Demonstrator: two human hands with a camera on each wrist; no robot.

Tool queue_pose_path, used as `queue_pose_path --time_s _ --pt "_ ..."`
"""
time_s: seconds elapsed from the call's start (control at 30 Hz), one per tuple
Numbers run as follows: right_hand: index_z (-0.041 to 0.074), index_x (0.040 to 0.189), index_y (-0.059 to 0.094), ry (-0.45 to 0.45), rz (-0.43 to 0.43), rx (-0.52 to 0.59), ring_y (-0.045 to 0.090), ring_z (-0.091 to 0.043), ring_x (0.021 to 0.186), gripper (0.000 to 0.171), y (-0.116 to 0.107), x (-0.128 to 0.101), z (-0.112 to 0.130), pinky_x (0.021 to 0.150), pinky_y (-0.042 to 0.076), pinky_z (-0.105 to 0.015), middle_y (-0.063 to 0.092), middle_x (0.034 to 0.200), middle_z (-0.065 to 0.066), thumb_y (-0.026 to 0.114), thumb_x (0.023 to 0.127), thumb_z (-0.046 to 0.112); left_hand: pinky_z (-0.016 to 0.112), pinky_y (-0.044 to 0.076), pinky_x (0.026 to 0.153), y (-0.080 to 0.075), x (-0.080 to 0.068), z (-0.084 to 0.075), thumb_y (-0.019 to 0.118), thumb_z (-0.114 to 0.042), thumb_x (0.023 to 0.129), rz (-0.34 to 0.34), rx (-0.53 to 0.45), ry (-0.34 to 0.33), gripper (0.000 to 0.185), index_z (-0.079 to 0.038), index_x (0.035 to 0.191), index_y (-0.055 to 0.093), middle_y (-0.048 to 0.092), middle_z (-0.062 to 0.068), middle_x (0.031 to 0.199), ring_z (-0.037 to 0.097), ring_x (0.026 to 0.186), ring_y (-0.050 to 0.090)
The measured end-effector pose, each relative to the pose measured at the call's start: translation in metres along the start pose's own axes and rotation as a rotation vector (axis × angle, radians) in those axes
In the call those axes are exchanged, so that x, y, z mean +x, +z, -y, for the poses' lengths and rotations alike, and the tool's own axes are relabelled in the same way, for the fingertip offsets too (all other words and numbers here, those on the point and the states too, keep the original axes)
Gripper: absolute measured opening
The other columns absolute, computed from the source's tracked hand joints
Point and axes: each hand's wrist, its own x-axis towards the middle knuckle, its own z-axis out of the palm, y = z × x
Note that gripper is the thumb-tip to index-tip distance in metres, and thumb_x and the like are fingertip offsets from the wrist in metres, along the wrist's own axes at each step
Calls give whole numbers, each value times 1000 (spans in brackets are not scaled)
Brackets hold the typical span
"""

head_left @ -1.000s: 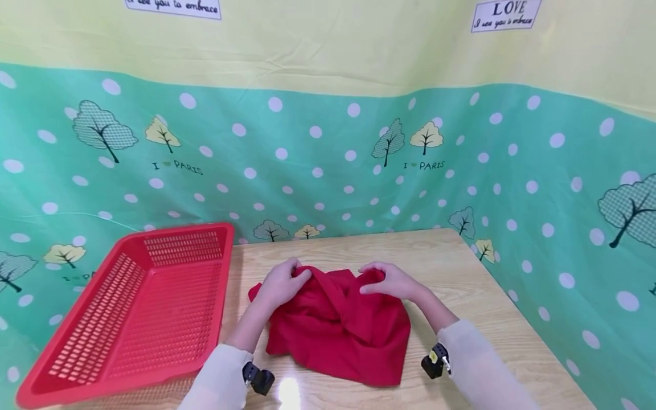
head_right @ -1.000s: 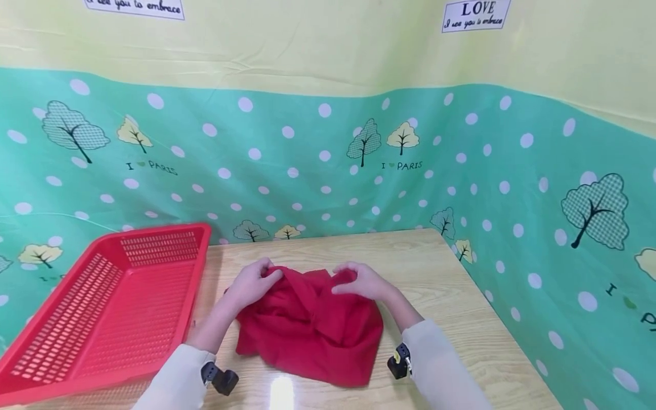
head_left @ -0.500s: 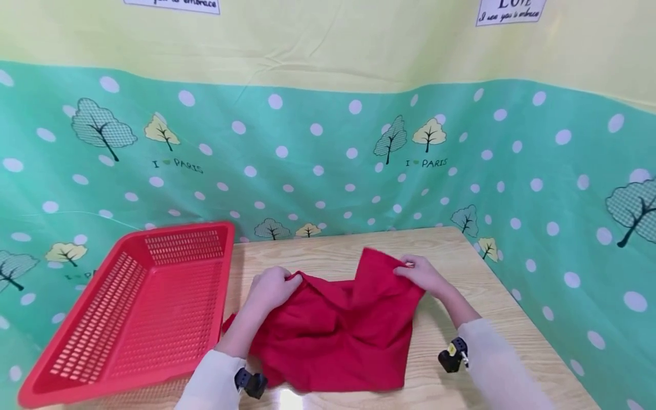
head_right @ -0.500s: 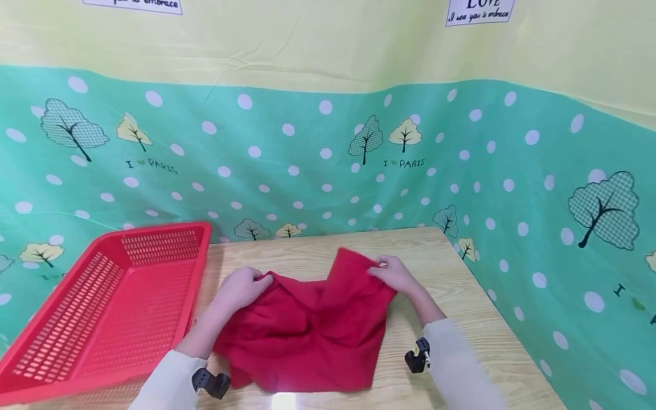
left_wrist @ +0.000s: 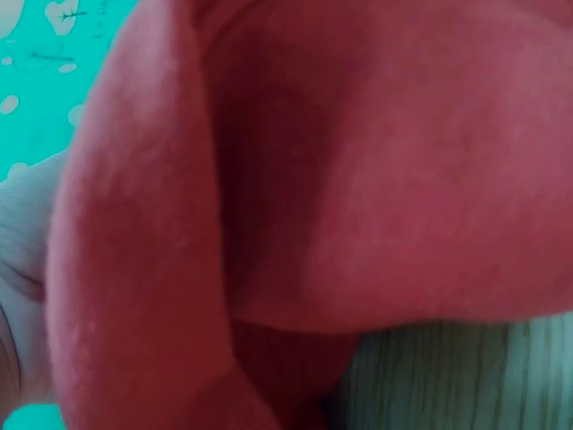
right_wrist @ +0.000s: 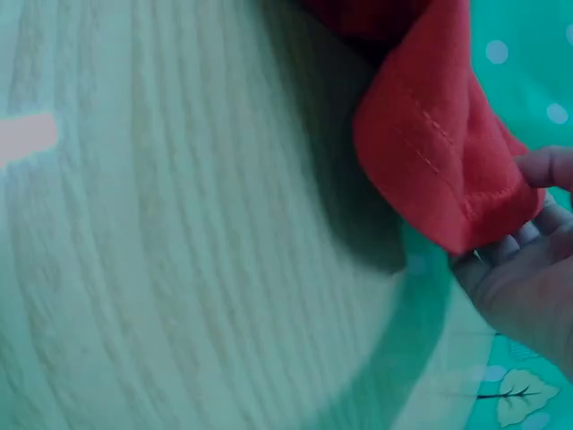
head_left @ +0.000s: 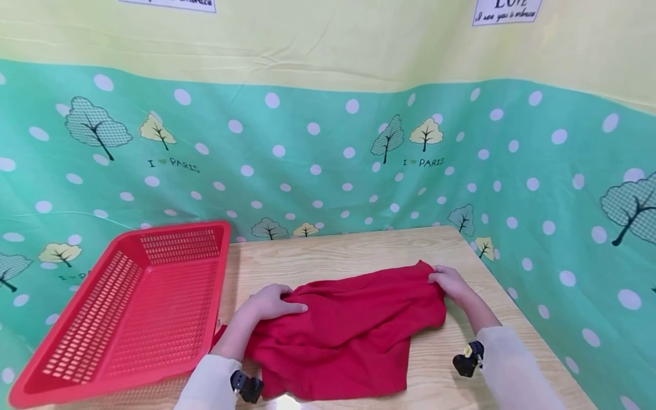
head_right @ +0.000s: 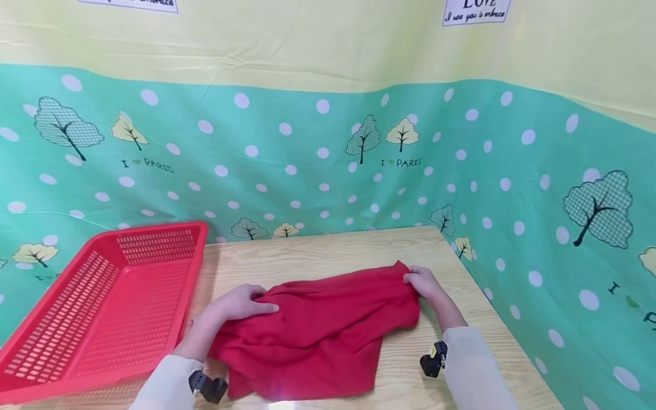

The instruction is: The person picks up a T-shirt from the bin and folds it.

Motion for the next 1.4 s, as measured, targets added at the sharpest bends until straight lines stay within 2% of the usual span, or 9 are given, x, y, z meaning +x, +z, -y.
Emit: queue_pose_path --time_s 0.2,0.33,0.43,0.53,0.63,0.7,0.93,1.2,1.4 --pt "12 102 53 37 106 358 58 -7 83 14 -3 2 1 77 48 -24 60 90 8 45 95 22 66 29 97 1 0 -2 64 -48 83 -27 -27 63 31 -19 93 60 62 -3 90 17 92 59" --pt "11 128 49 15 133 389 66 -6 81 41 -3 1 6 78 52 -25 67 86 13 53 94 34 77 6 98 1 2 -8 55 -31 93 -126 -61 110 16 -16 86 55 63 0 87 25 102 61" --pt "6 136 39 -19 112 382 66 -6 80 53 -5 0 12 76 53 -23 67 86 13 55 94 34 72 2 104 -1 3 -13 47 -23 97 -209 -103 132 15 -11 87 49 58 2 76 26 103 61" --pt "14 127 46 -33 85 478 66 -5 80 38 -11 -1 19 75 53 -22 68 86 13 55 94 31 57 23 107 -5 3 -17 40 -22 99 -278 -157 145 17 -8 90 43 48 5 69 27 96 58" --pt "24 114 53 -55 84 631 66 -5 82 19 -18 -3 25 75 53 -20 68 90 13 54 95 27 40 41 87 -10 1 -20 37 -23 100 -319 -176 156 18 -7 92 40 46 7 69 26 88 55" --pt "26 108 58 -76 91 719 66 -5 83 14 -23 -5 29 75 53 -20 69 92 12 53 95 23 34 40 74 -13 -1 -23 37 -26 100 -323 -149 156 20 -8 93 39 47 7 71 25 83 54" --pt "24 108 61 -181 133 824 65 -6 87 18 -37 -12 36 77 53 -20 67 98 10 49 97 18 31 38 68 -28 -12 -31 41 -27 100 -380 -41 239 22 -8 89 42 45 6 71 21 72 50" --pt "24 109 64 -251 148 871 65 -7 86 22 -47 -16 32 75 54 -21 68 98 9 46 98 16 30 39 67 -53 -17 -28 63 -30 89 -263 -95 286 31 -8 97 43 44 4 71 17 65 45" --pt "22 106 67 -251 146 900 66 -7 86 23 -49 -16 24 76 54 -21 69 96 7 46 98 16 30 45 67 -73 -24 -19 73 -17 80 -154 110 174 18 -6 91 64 61 6 80 16 70 54"
